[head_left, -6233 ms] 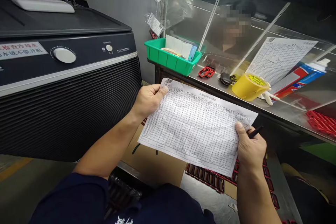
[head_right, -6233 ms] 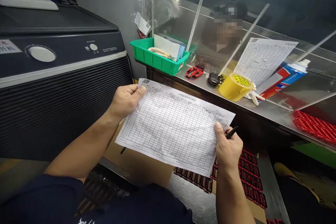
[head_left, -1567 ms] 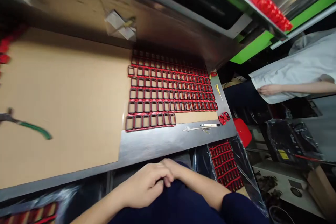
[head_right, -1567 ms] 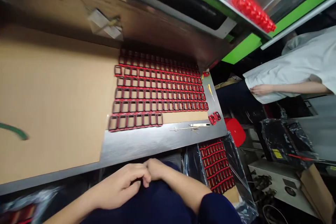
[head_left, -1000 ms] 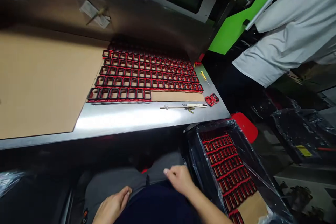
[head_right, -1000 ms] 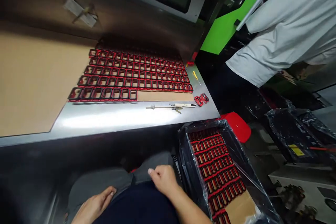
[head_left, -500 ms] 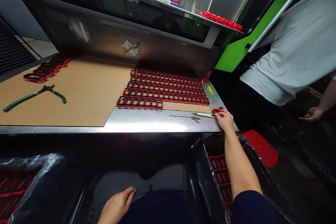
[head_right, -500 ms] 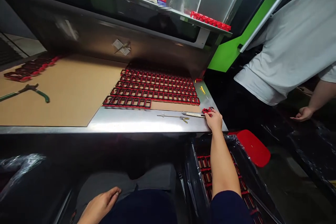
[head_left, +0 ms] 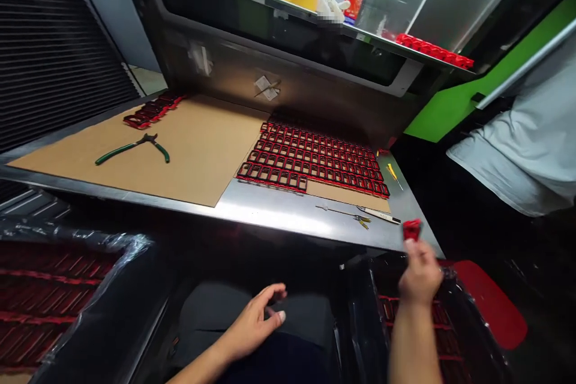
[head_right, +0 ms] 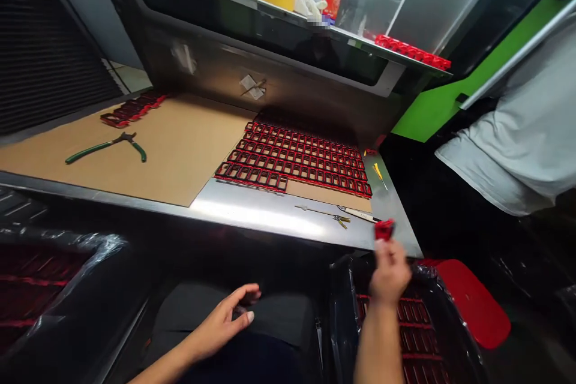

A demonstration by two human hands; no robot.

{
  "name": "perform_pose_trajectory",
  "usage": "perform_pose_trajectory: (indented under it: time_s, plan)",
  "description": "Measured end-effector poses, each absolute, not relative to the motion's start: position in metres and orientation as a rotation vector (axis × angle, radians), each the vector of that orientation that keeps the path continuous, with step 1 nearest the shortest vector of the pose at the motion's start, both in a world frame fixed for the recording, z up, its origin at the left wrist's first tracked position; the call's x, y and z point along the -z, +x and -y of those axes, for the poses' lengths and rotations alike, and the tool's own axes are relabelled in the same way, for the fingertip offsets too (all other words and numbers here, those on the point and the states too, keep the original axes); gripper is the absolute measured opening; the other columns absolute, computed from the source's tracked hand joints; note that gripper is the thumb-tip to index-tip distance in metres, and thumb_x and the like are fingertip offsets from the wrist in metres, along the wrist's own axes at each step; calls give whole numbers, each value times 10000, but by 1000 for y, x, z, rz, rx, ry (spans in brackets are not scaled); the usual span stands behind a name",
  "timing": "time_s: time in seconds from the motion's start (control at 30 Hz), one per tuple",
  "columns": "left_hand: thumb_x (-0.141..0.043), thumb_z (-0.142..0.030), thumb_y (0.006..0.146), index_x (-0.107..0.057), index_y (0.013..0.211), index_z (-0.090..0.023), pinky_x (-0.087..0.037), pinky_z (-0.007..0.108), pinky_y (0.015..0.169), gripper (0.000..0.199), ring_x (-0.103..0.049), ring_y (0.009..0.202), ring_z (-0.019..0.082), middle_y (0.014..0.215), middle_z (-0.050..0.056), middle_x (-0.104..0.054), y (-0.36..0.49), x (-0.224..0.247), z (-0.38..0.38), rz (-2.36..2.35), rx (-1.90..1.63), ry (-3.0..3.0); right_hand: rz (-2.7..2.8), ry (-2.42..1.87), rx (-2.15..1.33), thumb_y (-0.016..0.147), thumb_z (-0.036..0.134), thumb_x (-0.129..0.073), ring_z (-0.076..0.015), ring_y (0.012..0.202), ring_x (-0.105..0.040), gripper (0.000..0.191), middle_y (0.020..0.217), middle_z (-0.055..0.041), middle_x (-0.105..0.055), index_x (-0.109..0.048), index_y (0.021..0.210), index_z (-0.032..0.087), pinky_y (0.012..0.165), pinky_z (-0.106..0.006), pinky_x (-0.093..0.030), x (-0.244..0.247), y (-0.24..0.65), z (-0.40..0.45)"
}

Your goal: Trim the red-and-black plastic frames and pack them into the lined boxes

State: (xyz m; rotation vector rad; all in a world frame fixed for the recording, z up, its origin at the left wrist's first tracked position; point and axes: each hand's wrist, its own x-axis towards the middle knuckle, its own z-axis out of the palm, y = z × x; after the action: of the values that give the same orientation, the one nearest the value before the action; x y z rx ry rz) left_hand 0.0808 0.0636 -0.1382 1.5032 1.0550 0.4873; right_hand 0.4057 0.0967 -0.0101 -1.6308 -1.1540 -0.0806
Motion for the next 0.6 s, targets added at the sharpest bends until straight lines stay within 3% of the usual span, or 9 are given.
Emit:
perform_pose_trajectory:
  time_s: [0.07, 0.1, 0.13, 0.2, 0.3, 0.37, 0.47, 0.6]
  plan:
    - [-717, -631, 768, -411, 1503, -248, -494, 437, 1076, 884, -492, 1412, 350, 1575, 168, -459, 94, 126, -59, -814, -854, 1131, 1321, -1536, -23, 849, 534, -637, -316, 925, -699, 288, 935, -47, -742, -711, 688, 307, 831, -467, -564, 38, 333, -65]
    - [-771, -645, 716, -403, 1507, -252, -474, 451, 1106, 957, -478, 1425, 359, 1579, 173, -455, 98, 121, -58, -766, -962, 965, 1439, -1463, -102, 821, 488, -683, -309, 939, -701, 232, 911, -27, -744, -712, 661, 322, 830, -456, -578, 54, 298, -51]
    - [-796, -639, 699, -432, 1486, -252, -458, 448, 1126, 949, -500, 1409, 353, 1541, 172, -506, 102, 116, -58, -791, -1015, 815, 1587, -1378, -243, 842, 358, -685, -304, 1000, -687, 110, 941, -36, -744, -742, 754, 323, 861, -456, -576, 70, 267, -40]
    - [-829, -604, 682, -555, 1372, -223, -480, 419, 1100, 834, -588, 1319, 337, 1393, 164, -646, 103, 110, -59, -951, -1014, 554, 1647, -1337, -395, 784, 178, -687, -294, 1036, -659, 152, 995, -66, -730, -735, 889, 277, 887, -454, -566, 94, 224, -27]
    - [-893, -532, 600, -682, 1170, -183, -553, 359, 959, 701, -673, 1168, 314, 1195, 136, -748, 95, 108, -60, -1093, -940, 360, 1657, -1325, -665, 664, 157, -755, -306, 1068, -625, 325, 1014, -73, -721, -710, 975, 240, 943, -479, -529, 110, 210, -22]
    - [-909, -492, 580, -693, 1147, -187, -577, 331, 840, 679, -710, 1049, 282, 1104, 110, -770, 87, 110, -59, -1087, -870, 334, 1562, -1348, -858, 667, 170, -751, -281, 1016, -634, 324, 984, -58, -716, -713, 981, 238, 918, -449, -525, 111, 220, -22]
    - [-906, -447, 590, -683, 1154, -206, -582, 331, 739, 652, -730, 905, 248, 1016, 82, -772, 79, 111, -59, -1068, -717, 318, 1096, -1382, -1194, 674, 205, -786, -210, 857, -650, 266, 910, -31, -709, -715, 929, 226, 779, -338, -529, 109, 237, -25]
    - [-846, -344, 640, -688, 971, -180, -540, 257, 633, 402, -671, 639, 134, 910, 41, -751, 73, 99, -61, -1107, -718, 469, 303, -1174, -1601, 604, 344, -897, -112, 599, -581, 381, 714, 31, -661, -682, 885, 204, 521, -199, -432, 99, 243, -38]
